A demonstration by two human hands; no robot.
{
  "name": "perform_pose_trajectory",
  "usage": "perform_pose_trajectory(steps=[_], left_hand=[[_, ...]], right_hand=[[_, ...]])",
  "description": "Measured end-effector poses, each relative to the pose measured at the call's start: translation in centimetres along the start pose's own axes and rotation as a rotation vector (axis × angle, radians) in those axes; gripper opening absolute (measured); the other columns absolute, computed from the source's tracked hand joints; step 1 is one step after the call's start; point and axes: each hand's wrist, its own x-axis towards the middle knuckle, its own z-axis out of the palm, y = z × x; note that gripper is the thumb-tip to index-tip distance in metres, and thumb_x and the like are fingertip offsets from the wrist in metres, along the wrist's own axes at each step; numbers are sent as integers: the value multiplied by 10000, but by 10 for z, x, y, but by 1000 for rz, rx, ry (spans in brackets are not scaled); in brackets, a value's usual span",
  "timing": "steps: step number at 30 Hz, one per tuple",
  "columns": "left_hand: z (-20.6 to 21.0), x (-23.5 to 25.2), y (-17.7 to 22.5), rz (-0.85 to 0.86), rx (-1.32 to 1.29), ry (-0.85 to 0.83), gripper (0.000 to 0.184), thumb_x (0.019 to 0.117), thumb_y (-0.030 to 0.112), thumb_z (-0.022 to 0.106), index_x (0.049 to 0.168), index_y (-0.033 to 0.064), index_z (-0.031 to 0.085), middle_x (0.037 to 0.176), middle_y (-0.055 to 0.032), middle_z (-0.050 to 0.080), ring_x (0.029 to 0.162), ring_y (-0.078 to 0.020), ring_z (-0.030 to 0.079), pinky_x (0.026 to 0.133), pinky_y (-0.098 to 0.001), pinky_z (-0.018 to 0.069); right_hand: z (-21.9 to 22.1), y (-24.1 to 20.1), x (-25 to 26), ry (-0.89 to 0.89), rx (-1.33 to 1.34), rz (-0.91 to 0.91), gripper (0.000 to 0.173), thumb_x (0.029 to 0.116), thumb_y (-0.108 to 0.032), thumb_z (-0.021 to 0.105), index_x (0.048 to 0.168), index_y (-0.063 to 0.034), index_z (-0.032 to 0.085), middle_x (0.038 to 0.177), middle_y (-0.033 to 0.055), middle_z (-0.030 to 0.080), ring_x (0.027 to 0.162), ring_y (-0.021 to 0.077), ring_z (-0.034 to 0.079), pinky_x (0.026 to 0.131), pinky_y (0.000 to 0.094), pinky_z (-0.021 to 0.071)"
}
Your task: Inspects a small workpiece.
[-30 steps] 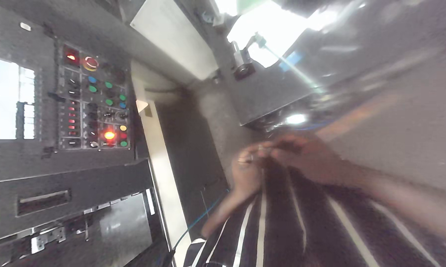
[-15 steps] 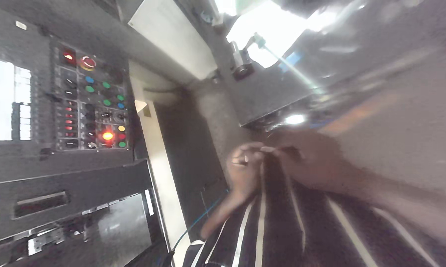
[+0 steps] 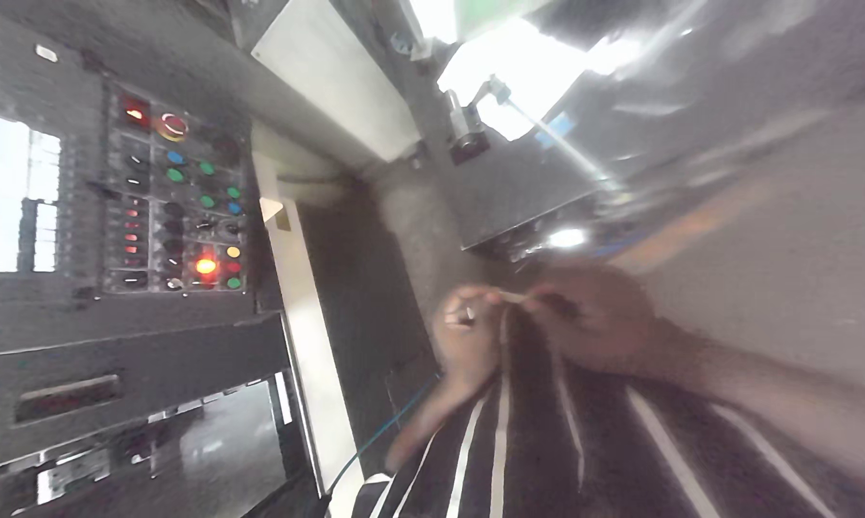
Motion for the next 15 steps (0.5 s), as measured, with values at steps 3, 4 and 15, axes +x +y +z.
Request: perform_pose_trajectory(steps=[3,4,15], left_hand=[[-1,0,0,17,-6,-4,44,962,177,706,954,133,706,696,33,637,542,0,530,521,-173,476],[-1,0,0,19,-6,-4,42,961,177,708,952,136,706,699,34,638,545,1,532,523,-173,477],[-8,15,43,229,91,34,37,973,194,688,969,174,719,805,75,725,677,8,659,641,-177,572]], right_hand=[[0,0,0,-15,-8,-3,188,964,-272,597,915,-138,719,809,-40,660,699,41,611,590,267,526],[0,0,0,-31,-14,0,193,963,-277,592,909,-141,718,811,-42,652,707,42,609,596,265,524],[-37,20,-3,23,65,32,172,964,-250,663,941,-90,724,900,-19,705,822,-30,647,740,158,560]])
